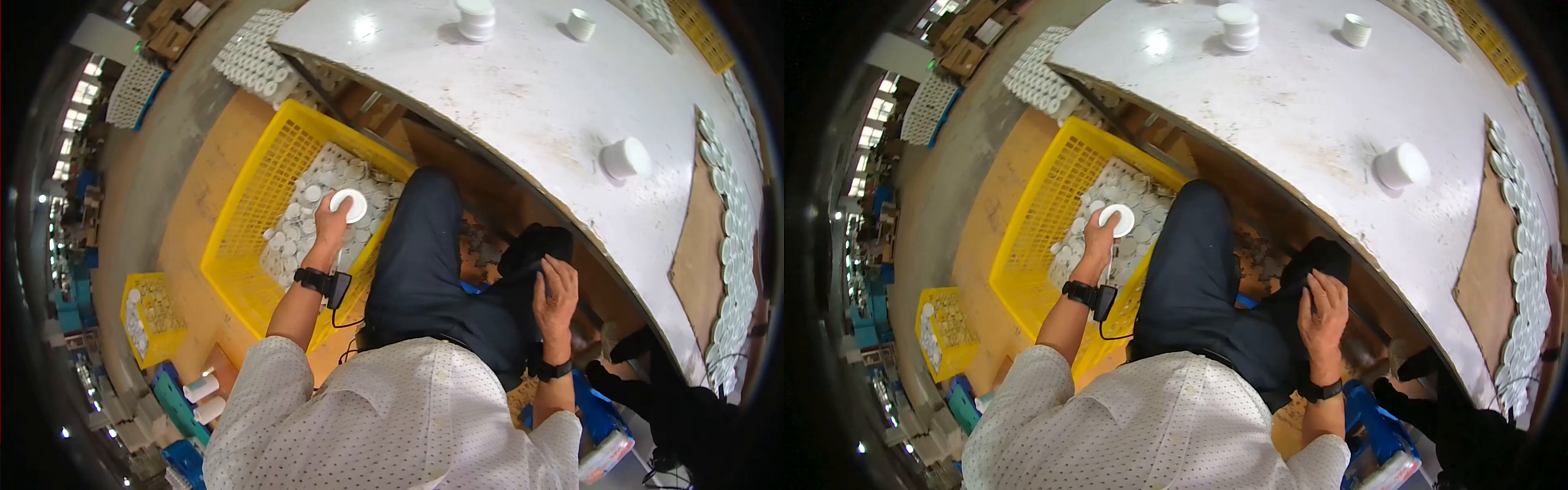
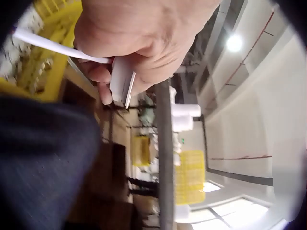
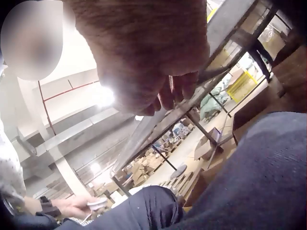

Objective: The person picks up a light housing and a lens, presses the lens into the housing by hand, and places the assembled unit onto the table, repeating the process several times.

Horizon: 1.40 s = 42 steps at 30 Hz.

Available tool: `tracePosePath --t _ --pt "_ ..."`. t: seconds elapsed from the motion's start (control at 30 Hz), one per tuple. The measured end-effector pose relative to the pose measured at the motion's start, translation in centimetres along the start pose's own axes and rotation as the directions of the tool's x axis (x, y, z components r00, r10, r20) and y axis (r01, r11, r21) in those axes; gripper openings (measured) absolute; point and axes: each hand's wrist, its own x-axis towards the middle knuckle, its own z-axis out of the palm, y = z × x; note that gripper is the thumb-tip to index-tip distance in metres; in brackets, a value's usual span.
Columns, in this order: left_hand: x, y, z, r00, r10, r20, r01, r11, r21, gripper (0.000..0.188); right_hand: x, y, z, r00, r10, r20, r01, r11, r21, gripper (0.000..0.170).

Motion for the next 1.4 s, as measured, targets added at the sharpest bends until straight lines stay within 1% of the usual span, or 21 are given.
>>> tracePosePath --t 0.07,0.2,0.3,0.37,0.4,0.43,0.5,0.53,0.63,0.7,0.73,0.8,0.87,0.9,0.97,1.0,1.07,1.1,1.13,1.2,1.4 --pt "1.7 -3.0 -3.4 0.984 -0.175 -0.031 0.176 0.984 0.015 0.040 -0.6 0.2 0.3 0.999 0.004 0.032 -0.005 1.000 0.019 0.023" --pt "3.0 -9.3 -7.8 0.955 -0.266 -0.135 0.274 0.961 0.044 0.035 -1.0 0.2 0.9 0.993 0.046 0.107 -0.050 0.998 0.037 0.021" --pt "3.2 -12.1 -10.6 0.922 -0.385 -0.042 0.386 0.922 0.021 0.037 -0.8 0.2 1.0 0.990 0.041 0.138 -0.044 0.999 0.019 0.021" --pt "3.9 -15.3 -12.5 0.952 -0.298 -0.072 0.293 0.953 -0.077 0.040 -0.6 0.3 1.4 0.991 0.011 0.133 -0.016 0.999 0.037 0.021" --pt "3.7 -15.4 -13.3 0.949 -0.299 -0.097 0.298 0.954 -0.022 0.043 -0.5 0.5 1.3 0.993 -0.006 0.119 0.001 0.999 0.044 0.021" --pt "2.9 -15.7 -13.2 0.933 -0.235 -0.271 0.258 0.965 0.051 0.046 -0.2 0.4 1.1 0.993 -0.027 0.116 0.023 0.999 0.033 0.021" --pt "6.4 -21.2 -15.8 0.966 -0.155 -0.209 0.211 0.938 0.277 0.049 0.3 0.5 0.8 0.994 -0.040 0.100 0.034 0.998 0.056 0.022" --pt "8.8 -24.5 -16.1 0.937 0.108 -0.333 0.099 0.831 0.548 0.042 0.9 0.1 0.3 0.995 -0.015 0.098 0.010 0.999 0.050 0.023" --pt "7.2 -17.3 -11.2 0.984 0.039 -0.171 0.046 0.885 0.464 0.036 2.8 0.2 -1.0 0.999 -0.026 -0.020 0.027 0.999 0.037 0.031" --pt "4.0 -10.6 -5.4 0.976 -0.216 0.009 0.211 0.959 0.191 0.027 4.2 0.3 -2.3 0.989 -0.003 -0.150 0.005 1.000 0.013 0.035" --pt "3.7 -9.7 -3.2 0.977 -0.210 0.030 0.201 0.962 0.185 0.027 4.9 0.6 -2.8 0.975 0.003 -0.223 -0.005 1.000 -0.007 0.037" --pt "2.9 -8.0 0.8 0.972 0.080 0.220 -0.122 0.975 0.187 0.030 6.4 1.4 -4.1 0.942 0.116 -0.314 -0.130 0.991 -0.025 0.041" --pt "1.1 -5.4 5.6 0.939 0.242 0.244 -0.279 0.951 0.133 0.032 8.3 2.9 -5.2 0.904 0.183 -0.387 -0.191 0.981 0.019 0.055" --pt "-0.2 -3.6 7.4 0.936 0.249 0.249 -0.286 0.950 0.125 0.032 9.3 3.7 -5.7 0.901 0.178 -0.395 -0.189 0.982 0.012 0.055" --pt "-2.2 -0.1 10.0 0.928 0.310 0.205 -0.363 0.875 0.321 0.036 11.2 5.6 -6.0 0.849 0.350 -0.395 -0.325 0.936 0.132 0.073" --pt "-2.2 0.2 10.6 0.925 0.319 0.208 -0.372 0.874 0.313 0.036 12.2 6.2 -6.1 0.847 0.345 -0.405 -0.321 0.938 0.129 0.073" --pt "-2.1 0.4 11.6 0.890 0.356 0.283 -0.449 0.789 0.419 0.039 13.9 7.4 -5.9 0.799 0.526 -0.292 -0.474 0.849 0.232 0.084" --pt "-2.0 0.2 11.8 0.873 0.378 0.309 -0.484 0.749 0.453 0.040 14.8 7.7 -5.6 0.841 0.438 -0.318 -0.422 0.898 0.124 0.083" --pt "-2.1 -0.1 11.9 0.872 0.381 0.306 -0.486 0.750 0.449 0.040 15.5 8.0 -5.7 0.842 0.434 -0.321 -0.417 0.901 0.123 0.083" --pt "-2.4 -0.5 11.7 0.792 0.528 0.306 -0.605 0.614 0.507 0.042 16.8 7.7 -5.3 0.856 0.455 -0.245 -0.467 0.884 0.011 0.080" --pt "-2.3 -0.2 11.0 0.815 0.499 0.294 -0.576 0.642 0.506 0.042 18.8 7.7 -4.2 0.882 0.422 -0.209 -0.444 0.893 -0.069 0.066"
